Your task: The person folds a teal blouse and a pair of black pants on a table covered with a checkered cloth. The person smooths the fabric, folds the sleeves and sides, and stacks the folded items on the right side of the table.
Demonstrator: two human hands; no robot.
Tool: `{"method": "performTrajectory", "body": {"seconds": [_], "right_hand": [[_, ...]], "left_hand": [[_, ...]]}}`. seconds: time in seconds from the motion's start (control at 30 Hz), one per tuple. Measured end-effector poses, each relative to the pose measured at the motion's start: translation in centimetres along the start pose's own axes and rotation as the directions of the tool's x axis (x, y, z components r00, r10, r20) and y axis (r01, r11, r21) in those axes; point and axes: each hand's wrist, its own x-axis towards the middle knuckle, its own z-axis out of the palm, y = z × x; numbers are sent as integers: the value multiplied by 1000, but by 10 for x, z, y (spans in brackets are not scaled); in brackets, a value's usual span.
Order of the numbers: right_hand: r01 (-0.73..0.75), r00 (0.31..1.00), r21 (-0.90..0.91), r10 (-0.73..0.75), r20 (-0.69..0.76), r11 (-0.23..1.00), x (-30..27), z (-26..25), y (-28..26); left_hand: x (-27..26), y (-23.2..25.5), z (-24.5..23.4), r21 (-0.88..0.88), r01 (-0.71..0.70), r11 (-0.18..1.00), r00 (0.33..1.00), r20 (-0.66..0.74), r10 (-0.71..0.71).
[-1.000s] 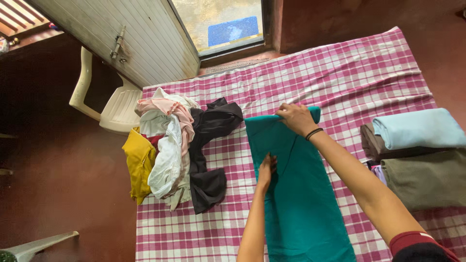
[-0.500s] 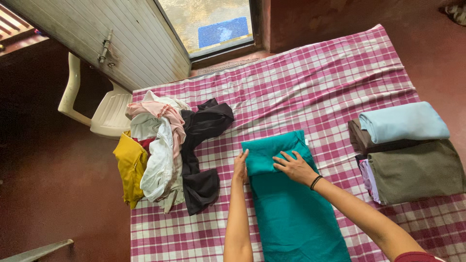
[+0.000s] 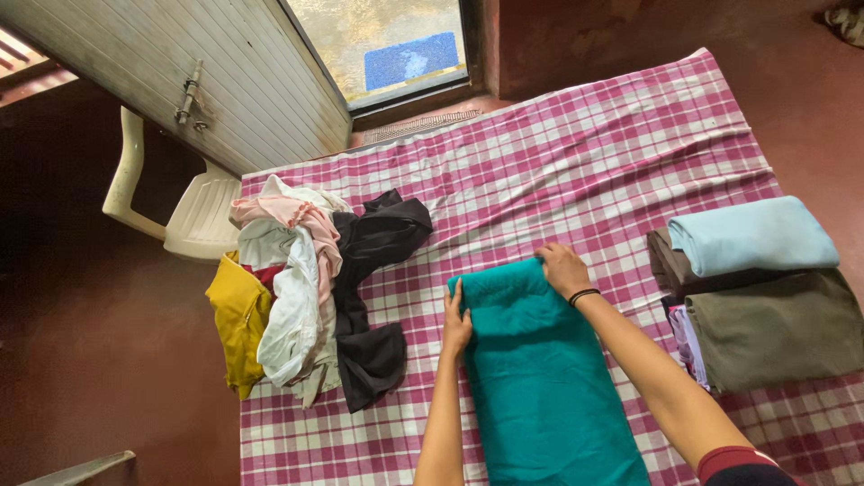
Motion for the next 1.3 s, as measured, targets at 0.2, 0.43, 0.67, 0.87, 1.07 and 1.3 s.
{"method": "performTrajectory", "body": {"seconds": [0.2, 0.43, 0.67, 0.87, 1.07, 1.3], "right_hand": [[-316, 922, 83, 286, 260, 945, 39, 16, 49], [-99, 886, -38, 106, 452, 994, 53, 12, 61], [-364, 875, -114, 381, 298, 924, 32, -45, 72], [53, 969, 219, 3, -246, 974, -16, -1, -33], [18, 1000, 63, -17, -16, 998, -51, 62, -98], [61, 998, 53, -61, -15, 997, -52, 77, -73]], "left_hand": [[0, -7, 5, 2, 21, 1000, 1000, -13, -21], [-3, -12, 3, -48, 77, 996, 997, 26, -76], [-12, 33, -17, 181, 7, 984, 997, -75, 7], [-9, 69, 19, 599, -216, 771, 920, -140, 366], [-6, 52, 70, 808, -196, 556, 949, 14, 315], [-4, 45, 74, 827, -159, 539, 950, -19, 310]]}}
